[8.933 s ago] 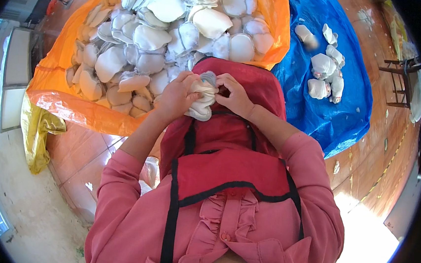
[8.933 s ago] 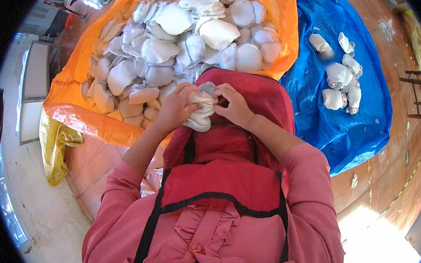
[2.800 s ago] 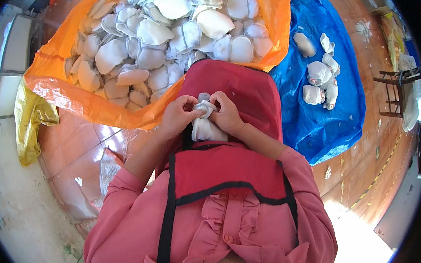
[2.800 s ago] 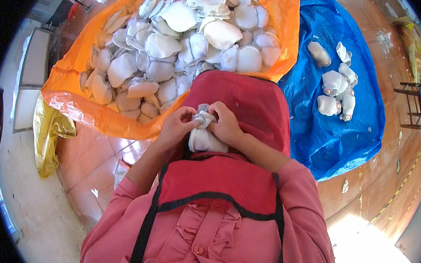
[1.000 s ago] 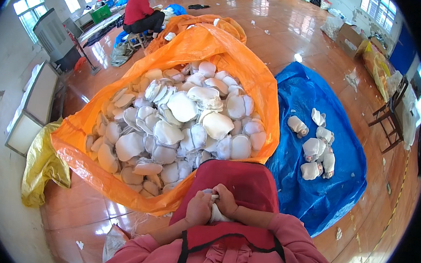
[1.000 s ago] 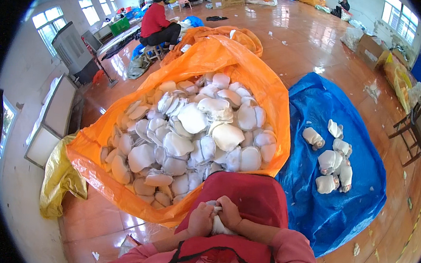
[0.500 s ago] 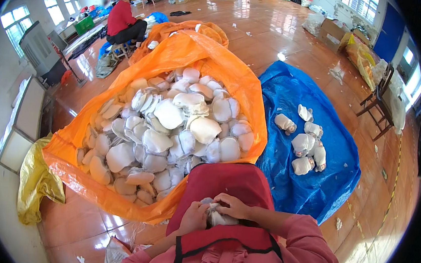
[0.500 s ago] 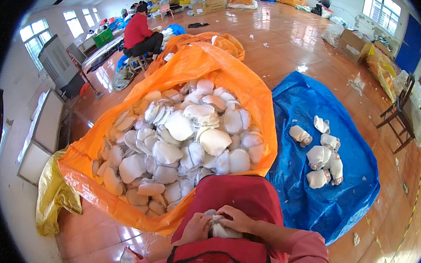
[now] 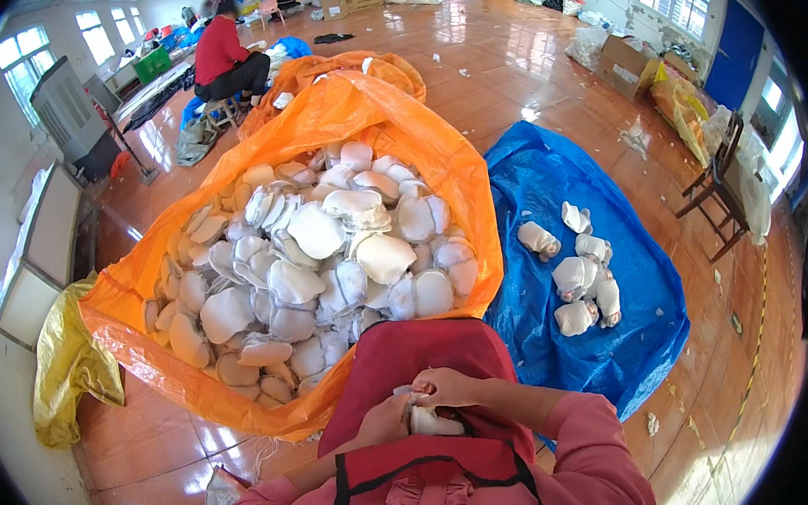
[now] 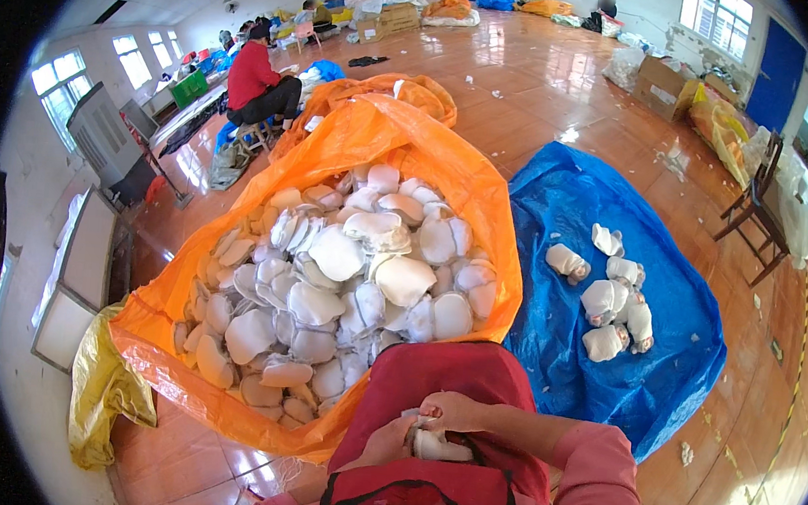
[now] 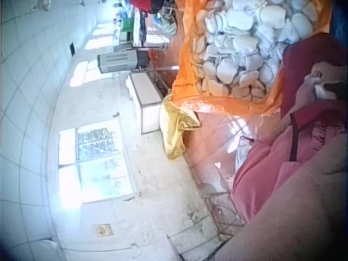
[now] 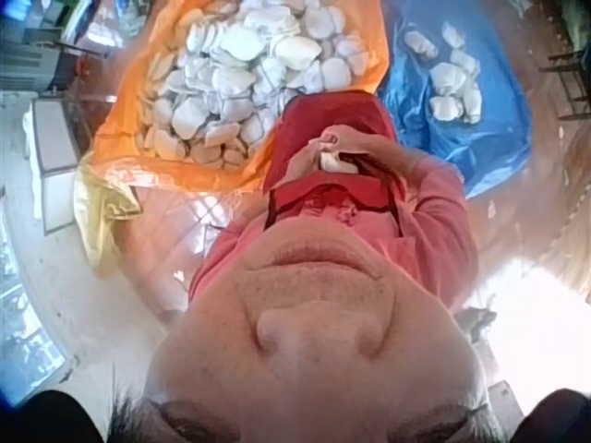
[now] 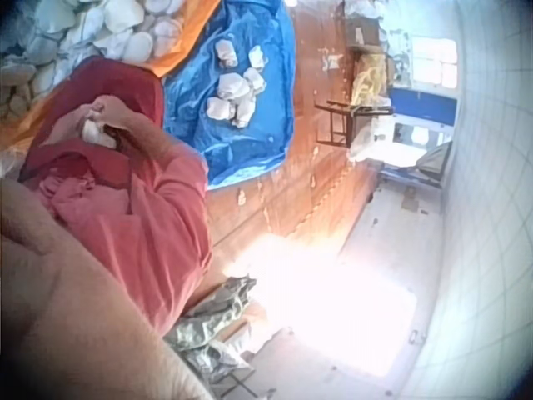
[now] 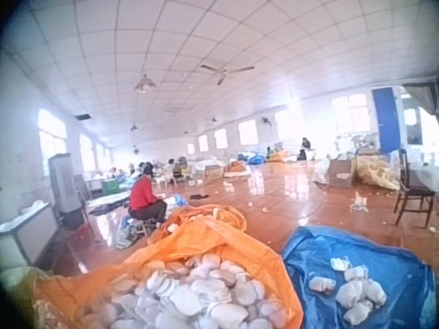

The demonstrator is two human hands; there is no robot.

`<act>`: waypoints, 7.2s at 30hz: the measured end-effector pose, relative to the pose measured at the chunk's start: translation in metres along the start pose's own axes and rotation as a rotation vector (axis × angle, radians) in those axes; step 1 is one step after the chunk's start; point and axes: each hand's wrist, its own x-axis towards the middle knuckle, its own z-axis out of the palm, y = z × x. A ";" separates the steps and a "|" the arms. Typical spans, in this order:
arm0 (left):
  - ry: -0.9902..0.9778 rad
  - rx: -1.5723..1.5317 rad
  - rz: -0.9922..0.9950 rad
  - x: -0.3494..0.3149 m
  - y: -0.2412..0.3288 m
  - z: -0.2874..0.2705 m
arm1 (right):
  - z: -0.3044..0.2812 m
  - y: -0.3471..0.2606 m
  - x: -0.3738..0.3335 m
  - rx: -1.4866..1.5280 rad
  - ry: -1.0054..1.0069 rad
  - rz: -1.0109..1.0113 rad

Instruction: The person repeatedly picks white fabric items from an orange sack, stuffs them by hand, and places the finished items onto a blue tarp. The process is continuous and repetitive throughout the clip.

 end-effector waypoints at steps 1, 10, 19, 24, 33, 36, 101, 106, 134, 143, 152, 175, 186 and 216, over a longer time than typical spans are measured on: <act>0.025 -0.021 0.043 0.006 -0.003 0.005 | -0.004 0.001 -0.002 -0.020 0.004 -0.016; 0.004 -0.002 0.243 0.023 0.003 0.007 | -0.011 0.002 -0.025 0.074 0.080 0.042; -0.013 0.024 0.393 0.021 0.001 0.003 | 0.014 0.005 -0.026 0.119 0.225 0.098; -0.093 0.137 0.446 0.018 0.010 -0.001 | 0.018 -0.014 -0.035 0.024 0.272 0.056; -0.045 0.237 0.617 0.017 0.001 0.015 | 0.046 0.002 -0.032 0.065 0.454 -0.070; -0.038 0.264 0.584 0.016 0.011 0.004 | 0.046 0.003 -0.025 0.137 0.479 -0.114; -0.085 -0.317 -0.253 0.027 -0.064 -0.046 | 0.023 -0.010 0.045 0.006 0.275 0.000; 0.041 -0.179 -0.081 0.018 -0.038 -0.046 | 0.033 -0.015 0.040 0.046 0.384 -0.001; 0.324 -0.181 -0.013 -0.021 -0.040 -0.035 | 0.028 -0.004 0.021 0.216 0.162 -0.309; 0.370 -0.164 -0.044 -0.023 -0.030 -0.032 | 0.054 0.004 0.034 0.453 0.348 -0.213; 0.326 -0.504 -0.335 -0.003 -0.032 -0.034 | 0.064 -0.020 0.045 0.529 0.499 -0.080; 0.473 -0.361 -0.299 0.001 -0.051 -0.006 | 0.049 -0.009 0.025 0.645 0.239 -0.121; 0.289 -0.050 -0.180 -0.004 -0.002 -0.016 | -0.010 -0.037 0.017 0.395 -0.173 0.151; 0.253 0.296 -0.027 0.015 0.022 0.010 | 0.044 -0.001 -0.018 -0.169 0.397 -0.203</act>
